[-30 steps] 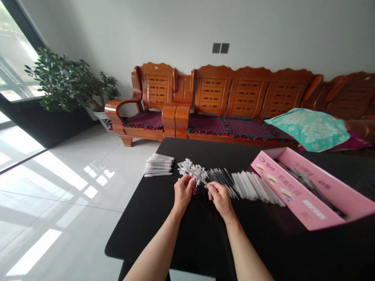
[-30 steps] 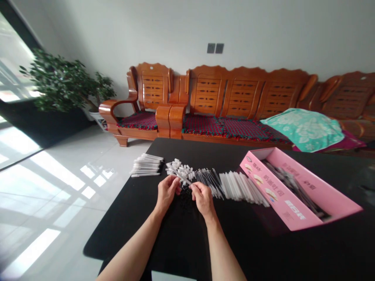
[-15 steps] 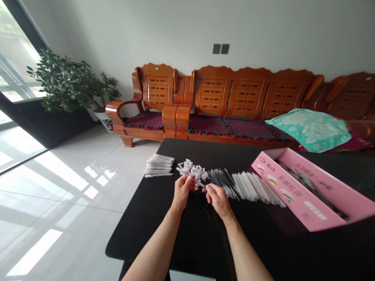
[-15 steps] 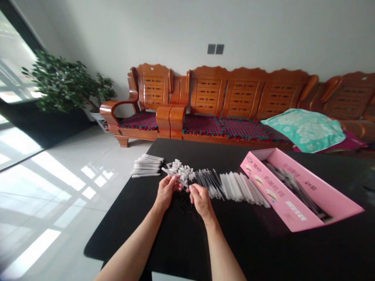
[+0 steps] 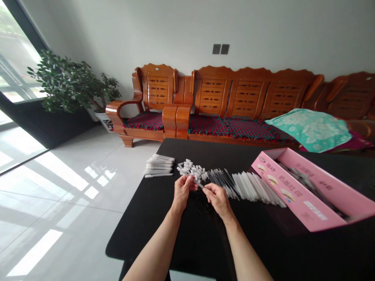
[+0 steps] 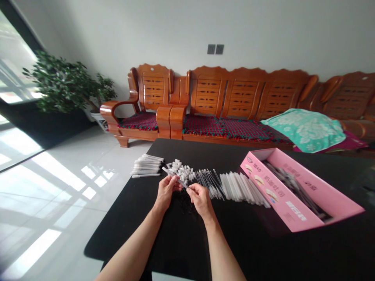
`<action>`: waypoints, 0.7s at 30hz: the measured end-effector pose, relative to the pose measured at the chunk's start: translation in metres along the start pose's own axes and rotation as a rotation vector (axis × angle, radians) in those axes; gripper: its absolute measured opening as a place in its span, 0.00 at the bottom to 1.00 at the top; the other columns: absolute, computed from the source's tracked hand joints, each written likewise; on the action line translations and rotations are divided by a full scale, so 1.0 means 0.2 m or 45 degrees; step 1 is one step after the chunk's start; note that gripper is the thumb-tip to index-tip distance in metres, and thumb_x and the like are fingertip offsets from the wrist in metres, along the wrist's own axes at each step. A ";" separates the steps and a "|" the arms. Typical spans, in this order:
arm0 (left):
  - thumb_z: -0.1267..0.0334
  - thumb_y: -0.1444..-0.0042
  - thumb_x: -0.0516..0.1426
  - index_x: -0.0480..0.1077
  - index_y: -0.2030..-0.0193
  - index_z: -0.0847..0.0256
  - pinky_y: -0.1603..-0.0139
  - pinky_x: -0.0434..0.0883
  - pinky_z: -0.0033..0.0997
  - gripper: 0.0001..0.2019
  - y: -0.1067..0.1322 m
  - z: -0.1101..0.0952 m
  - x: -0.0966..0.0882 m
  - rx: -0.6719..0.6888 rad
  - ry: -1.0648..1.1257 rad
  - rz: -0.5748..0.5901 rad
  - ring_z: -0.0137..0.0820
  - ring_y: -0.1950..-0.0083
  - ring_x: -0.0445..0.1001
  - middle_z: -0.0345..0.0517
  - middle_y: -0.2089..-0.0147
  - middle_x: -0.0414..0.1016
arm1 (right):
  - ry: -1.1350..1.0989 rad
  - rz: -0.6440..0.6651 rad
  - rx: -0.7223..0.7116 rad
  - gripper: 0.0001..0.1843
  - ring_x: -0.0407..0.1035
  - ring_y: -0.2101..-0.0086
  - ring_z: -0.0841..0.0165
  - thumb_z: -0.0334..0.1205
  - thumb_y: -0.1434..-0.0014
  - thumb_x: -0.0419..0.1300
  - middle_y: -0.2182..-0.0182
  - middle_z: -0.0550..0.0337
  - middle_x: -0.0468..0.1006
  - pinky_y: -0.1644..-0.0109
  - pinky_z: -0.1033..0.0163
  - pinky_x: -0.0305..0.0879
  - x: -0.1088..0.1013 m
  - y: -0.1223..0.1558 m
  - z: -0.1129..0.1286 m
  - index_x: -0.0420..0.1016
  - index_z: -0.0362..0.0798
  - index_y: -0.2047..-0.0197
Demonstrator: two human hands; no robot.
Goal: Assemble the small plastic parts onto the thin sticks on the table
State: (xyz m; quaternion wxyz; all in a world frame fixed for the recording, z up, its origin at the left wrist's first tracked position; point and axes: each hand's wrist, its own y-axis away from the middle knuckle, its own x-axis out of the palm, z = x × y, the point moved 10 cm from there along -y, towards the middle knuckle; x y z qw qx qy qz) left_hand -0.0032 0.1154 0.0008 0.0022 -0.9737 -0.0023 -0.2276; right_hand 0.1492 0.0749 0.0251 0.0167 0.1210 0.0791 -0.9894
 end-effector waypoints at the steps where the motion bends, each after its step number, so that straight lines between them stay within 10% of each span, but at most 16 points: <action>1: 0.47 0.50 0.67 0.73 0.66 0.66 0.74 0.73 0.25 0.21 0.00 0.00 0.00 0.002 -0.002 -0.003 0.29 0.77 0.75 0.44 0.76 0.77 | 0.005 0.002 0.000 0.19 0.56 0.82 0.75 0.53 0.39 0.58 0.84 0.68 0.64 0.78 0.68 0.50 0.00 0.00 0.00 0.75 0.44 0.66; 21: 0.46 0.52 0.67 0.73 0.66 0.67 0.74 0.73 0.26 0.23 0.01 -0.01 -0.01 -0.008 0.003 -0.031 0.29 0.77 0.75 0.44 0.76 0.76 | 0.050 -0.032 -0.003 0.17 0.59 0.81 0.74 0.52 0.40 0.59 0.83 0.67 0.65 0.77 0.68 0.53 -0.01 0.00 0.03 0.75 0.45 0.66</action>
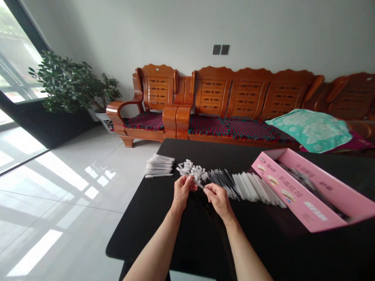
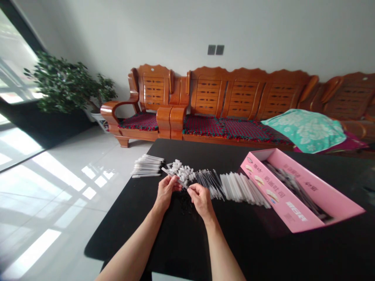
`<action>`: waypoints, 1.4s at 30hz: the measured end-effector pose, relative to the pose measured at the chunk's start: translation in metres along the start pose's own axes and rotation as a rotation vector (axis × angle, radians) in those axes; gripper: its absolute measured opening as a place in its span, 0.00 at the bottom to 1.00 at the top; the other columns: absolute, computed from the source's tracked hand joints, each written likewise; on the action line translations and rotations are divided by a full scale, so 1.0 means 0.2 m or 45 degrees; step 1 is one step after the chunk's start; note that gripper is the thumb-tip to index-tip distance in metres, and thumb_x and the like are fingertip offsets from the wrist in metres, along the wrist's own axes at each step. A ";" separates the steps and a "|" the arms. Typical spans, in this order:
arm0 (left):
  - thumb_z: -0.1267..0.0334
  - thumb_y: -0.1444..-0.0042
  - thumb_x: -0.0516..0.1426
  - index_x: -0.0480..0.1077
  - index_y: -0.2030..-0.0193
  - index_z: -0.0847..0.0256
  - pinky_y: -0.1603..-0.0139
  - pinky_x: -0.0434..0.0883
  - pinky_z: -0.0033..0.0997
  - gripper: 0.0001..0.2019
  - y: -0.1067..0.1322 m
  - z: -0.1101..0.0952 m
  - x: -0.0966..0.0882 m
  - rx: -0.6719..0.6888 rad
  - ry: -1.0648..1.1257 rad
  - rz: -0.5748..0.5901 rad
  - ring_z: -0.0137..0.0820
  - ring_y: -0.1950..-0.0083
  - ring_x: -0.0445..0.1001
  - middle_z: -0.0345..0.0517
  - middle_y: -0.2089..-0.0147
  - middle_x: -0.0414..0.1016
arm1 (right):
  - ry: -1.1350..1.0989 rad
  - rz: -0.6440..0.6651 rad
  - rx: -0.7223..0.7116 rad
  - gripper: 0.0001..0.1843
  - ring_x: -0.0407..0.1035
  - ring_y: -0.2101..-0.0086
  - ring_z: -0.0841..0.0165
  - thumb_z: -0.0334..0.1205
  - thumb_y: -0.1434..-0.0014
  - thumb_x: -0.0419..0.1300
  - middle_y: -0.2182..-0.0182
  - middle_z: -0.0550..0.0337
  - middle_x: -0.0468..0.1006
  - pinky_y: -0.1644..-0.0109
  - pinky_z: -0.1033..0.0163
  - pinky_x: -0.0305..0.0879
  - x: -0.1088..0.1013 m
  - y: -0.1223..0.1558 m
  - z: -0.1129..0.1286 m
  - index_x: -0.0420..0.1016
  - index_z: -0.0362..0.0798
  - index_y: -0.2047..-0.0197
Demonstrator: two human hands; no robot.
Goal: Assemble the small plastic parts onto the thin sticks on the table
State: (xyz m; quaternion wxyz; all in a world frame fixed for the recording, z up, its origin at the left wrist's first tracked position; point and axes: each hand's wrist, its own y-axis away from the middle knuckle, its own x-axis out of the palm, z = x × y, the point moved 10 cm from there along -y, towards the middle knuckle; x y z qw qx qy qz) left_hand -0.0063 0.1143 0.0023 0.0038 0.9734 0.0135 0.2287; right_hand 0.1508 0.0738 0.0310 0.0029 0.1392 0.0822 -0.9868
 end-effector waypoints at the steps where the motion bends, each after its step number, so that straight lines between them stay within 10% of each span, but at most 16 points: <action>1: 0.46 0.52 0.67 0.73 0.66 0.67 0.74 0.73 0.26 0.22 0.00 0.00 0.00 0.002 -0.001 0.002 0.29 0.77 0.75 0.45 0.76 0.76 | -0.023 -0.005 0.023 0.17 0.59 0.81 0.73 0.52 0.41 0.60 0.82 0.67 0.66 0.77 0.68 0.53 0.00 0.00 -0.01 0.75 0.45 0.65; 42: 0.45 0.53 0.67 0.74 0.66 0.67 0.74 0.74 0.25 0.23 0.00 -0.01 -0.01 0.018 -0.019 -0.009 0.29 0.77 0.76 0.45 0.76 0.76 | 0.000 0.020 0.038 0.19 0.58 0.82 0.74 0.53 0.40 0.58 0.84 0.68 0.65 0.78 0.68 0.52 0.02 0.00 -0.02 0.77 0.44 0.63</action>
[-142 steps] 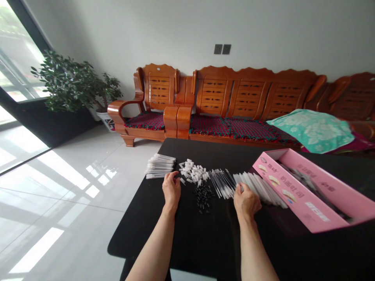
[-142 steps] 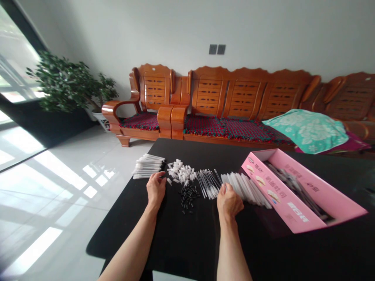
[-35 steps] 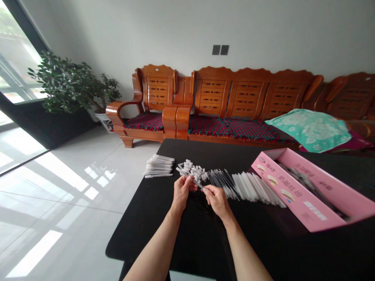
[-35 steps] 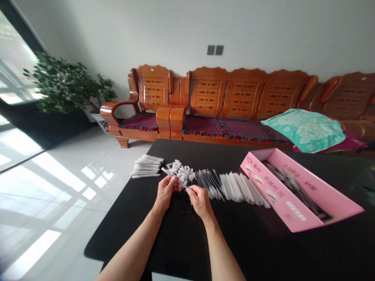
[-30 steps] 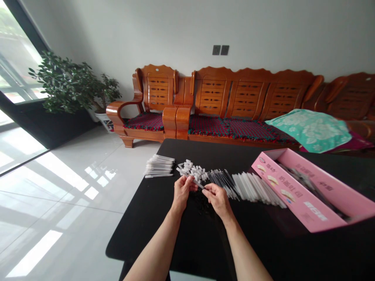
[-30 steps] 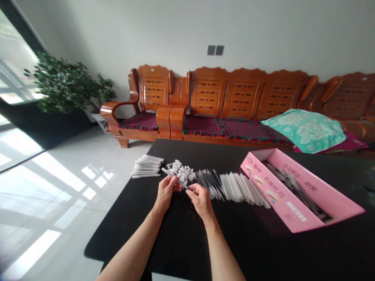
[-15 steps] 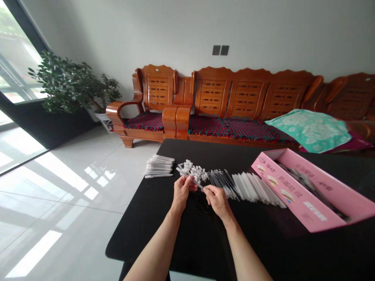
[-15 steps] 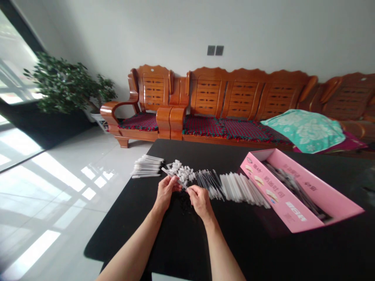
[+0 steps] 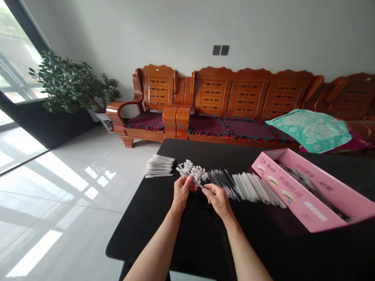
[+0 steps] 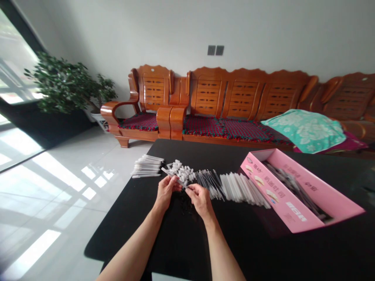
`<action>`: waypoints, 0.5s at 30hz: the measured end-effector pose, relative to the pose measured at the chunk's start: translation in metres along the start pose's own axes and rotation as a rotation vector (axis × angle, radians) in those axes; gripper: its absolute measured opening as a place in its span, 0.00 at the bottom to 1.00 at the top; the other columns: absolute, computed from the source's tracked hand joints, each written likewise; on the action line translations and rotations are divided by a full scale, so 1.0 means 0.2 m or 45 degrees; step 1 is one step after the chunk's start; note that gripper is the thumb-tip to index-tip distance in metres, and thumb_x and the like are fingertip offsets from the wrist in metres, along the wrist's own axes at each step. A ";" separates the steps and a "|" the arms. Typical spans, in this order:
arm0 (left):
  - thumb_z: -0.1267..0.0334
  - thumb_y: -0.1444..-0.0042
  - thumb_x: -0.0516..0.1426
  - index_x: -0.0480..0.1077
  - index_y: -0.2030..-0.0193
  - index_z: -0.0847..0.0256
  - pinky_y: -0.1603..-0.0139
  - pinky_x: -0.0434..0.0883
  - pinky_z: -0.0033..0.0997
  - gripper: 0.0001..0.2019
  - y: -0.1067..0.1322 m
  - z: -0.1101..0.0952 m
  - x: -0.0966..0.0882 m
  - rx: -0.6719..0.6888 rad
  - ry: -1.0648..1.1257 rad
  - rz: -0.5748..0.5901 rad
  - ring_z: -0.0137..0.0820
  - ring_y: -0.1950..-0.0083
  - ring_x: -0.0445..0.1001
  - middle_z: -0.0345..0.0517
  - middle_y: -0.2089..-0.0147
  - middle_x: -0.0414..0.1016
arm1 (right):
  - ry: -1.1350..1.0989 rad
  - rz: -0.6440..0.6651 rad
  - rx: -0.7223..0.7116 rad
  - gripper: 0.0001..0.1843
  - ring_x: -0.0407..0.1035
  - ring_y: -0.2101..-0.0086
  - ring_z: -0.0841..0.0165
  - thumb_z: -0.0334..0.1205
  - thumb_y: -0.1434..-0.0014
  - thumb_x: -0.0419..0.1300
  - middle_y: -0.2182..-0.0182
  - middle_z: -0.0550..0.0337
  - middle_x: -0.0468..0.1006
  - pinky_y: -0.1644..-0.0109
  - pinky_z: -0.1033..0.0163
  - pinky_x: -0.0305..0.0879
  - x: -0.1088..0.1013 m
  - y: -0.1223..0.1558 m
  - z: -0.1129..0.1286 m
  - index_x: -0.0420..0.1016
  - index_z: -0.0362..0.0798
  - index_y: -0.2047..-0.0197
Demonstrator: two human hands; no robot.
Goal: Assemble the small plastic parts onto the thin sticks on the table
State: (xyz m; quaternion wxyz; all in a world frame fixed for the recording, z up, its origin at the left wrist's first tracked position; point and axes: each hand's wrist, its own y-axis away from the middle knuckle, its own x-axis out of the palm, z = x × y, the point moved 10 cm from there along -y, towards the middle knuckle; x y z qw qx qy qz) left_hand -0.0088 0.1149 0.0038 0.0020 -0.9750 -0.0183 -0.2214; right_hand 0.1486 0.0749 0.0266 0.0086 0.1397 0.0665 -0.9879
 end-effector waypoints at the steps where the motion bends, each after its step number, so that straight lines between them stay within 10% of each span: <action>1: 0.45 0.52 0.67 0.74 0.66 0.67 0.74 0.74 0.25 0.23 0.00 0.00 0.00 0.000 0.003 0.002 0.28 0.77 0.76 0.44 0.76 0.76 | 0.017 0.013 -0.015 0.20 0.58 0.83 0.73 0.53 0.38 0.57 0.85 0.68 0.64 0.78 0.68 0.53 0.00 0.00 0.01 0.77 0.44 0.65; 15: 0.47 0.55 0.68 0.74 0.65 0.68 0.74 0.74 0.26 0.23 -0.01 -0.04 -0.07 0.036 0.079 -0.140 0.28 0.76 0.75 0.43 0.75 0.75 | 0.341 -0.142 -0.096 0.14 0.58 0.80 0.72 0.49 0.42 0.59 0.82 0.65 0.67 0.76 0.67 0.51 -0.09 0.00 -0.03 0.77 0.46 0.67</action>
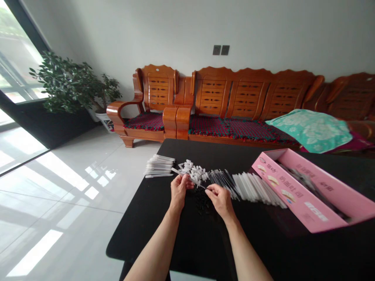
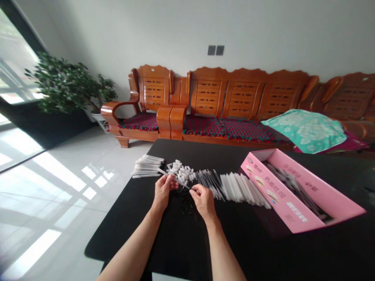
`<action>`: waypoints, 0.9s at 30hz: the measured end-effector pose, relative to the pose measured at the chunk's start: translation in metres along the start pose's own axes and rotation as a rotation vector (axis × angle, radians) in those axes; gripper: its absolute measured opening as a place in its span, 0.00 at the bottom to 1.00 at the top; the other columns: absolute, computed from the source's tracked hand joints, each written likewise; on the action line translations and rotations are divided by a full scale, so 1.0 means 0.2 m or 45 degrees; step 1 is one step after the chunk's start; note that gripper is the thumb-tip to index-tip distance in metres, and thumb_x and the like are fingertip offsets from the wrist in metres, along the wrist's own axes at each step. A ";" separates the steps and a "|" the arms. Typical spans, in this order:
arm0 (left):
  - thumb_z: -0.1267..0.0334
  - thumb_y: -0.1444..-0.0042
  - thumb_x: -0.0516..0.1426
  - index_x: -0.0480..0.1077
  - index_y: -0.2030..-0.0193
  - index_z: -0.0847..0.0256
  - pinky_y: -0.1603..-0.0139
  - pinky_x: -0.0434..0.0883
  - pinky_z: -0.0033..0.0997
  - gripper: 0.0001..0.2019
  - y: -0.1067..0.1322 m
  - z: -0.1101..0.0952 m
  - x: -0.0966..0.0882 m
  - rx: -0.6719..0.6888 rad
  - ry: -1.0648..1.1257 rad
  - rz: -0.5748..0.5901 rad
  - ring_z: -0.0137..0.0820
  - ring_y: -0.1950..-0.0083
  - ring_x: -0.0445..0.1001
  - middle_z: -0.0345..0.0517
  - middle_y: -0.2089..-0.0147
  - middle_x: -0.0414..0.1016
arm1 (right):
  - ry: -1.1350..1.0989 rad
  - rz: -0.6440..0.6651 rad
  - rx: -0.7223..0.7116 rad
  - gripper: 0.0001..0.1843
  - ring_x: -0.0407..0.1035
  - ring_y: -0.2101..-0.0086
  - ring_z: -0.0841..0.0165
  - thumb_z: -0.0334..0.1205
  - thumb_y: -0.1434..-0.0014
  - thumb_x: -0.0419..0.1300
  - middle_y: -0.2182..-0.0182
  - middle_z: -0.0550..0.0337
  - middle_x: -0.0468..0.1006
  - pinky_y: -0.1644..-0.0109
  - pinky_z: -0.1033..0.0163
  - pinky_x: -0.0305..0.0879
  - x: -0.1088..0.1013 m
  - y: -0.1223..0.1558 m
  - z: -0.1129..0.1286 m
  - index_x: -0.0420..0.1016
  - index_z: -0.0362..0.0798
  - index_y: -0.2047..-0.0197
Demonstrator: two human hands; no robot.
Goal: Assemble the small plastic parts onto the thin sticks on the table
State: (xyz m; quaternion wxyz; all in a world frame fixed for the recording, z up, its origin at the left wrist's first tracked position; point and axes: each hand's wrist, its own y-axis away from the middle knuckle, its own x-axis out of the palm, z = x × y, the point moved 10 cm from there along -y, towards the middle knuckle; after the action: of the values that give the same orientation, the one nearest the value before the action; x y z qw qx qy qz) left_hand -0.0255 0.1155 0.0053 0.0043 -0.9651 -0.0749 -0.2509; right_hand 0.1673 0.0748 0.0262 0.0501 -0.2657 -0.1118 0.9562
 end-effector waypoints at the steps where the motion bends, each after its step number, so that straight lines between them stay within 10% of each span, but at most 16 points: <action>1: 0.47 0.55 0.68 0.74 0.65 0.68 0.74 0.74 0.25 0.23 0.00 0.00 -0.01 0.003 0.005 -0.016 0.28 0.76 0.75 0.43 0.75 0.75 | 0.078 0.008 -0.020 0.14 0.59 0.79 0.72 0.48 0.42 0.59 0.82 0.65 0.67 0.75 0.67 0.51 0.00 0.00 0.01 0.77 0.46 0.67; 10: 0.46 0.57 0.69 0.74 0.66 0.67 0.74 0.74 0.27 0.24 -0.01 -0.01 -0.05 0.013 0.013 -0.085 0.30 0.76 0.76 0.42 0.76 0.75 | 0.433 0.033 -0.060 0.10 0.62 0.79 0.71 0.45 0.44 0.61 0.82 0.64 0.70 0.72 0.66 0.51 0.03 0.00 0.04 0.80 0.49 0.69; 18: 0.46 0.56 0.69 0.74 0.66 0.68 0.75 0.73 0.26 0.24 0.00 0.01 0.00 -0.028 -0.009 0.013 0.29 0.76 0.75 0.43 0.76 0.75 | 0.198 -0.050 -0.108 0.20 0.67 0.77 0.69 0.52 0.37 0.56 0.79 0.61 0.74 0.70 0.66 0.58 0.00 0.00 0.06 0.80 0.45 0.55; 22: 0.47 0.56 0.69 0.74 0.66 0.68 0.75 0.74 0.27 0.24 0.00 0.02 0.02 -0.039 -0.032 0.058 0.29 0.76 0.75 0.44 0.75 0.75 | 0.107 0.012 -0.170 0.17 0.72 0.72 0.67 0.47 0.36 0.55 0.73 0.56 0.80 0.66 0.66 0.62 0.03 0.00 0.10 0.81 0.47 0.63; 27: 0.47 0.54 0.68 0.74 0.64 0.67 0.72 0.74 0.26 0.23 -0.06 -0.05 -0.19 0.126 0.062 -0.227 0.29 0.75 0.76 0.40 0.77 0.73 | -0.004 -0.100 -0.092 0.16 0.70 0.74 0.68 0.48 0.40 0.58 0.76 0.59 0.78 0.69 0.67 0.62 -0.12 0.00 0.02 0.79 0.46 0.68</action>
State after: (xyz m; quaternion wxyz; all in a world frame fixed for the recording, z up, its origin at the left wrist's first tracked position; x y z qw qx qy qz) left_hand -0.0647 0.1214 -0.0037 0.0314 -0.9468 -0.1727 -0.2698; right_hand 0.1854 0.0703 0.0404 0.0777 -0.2613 -0.1567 0.9493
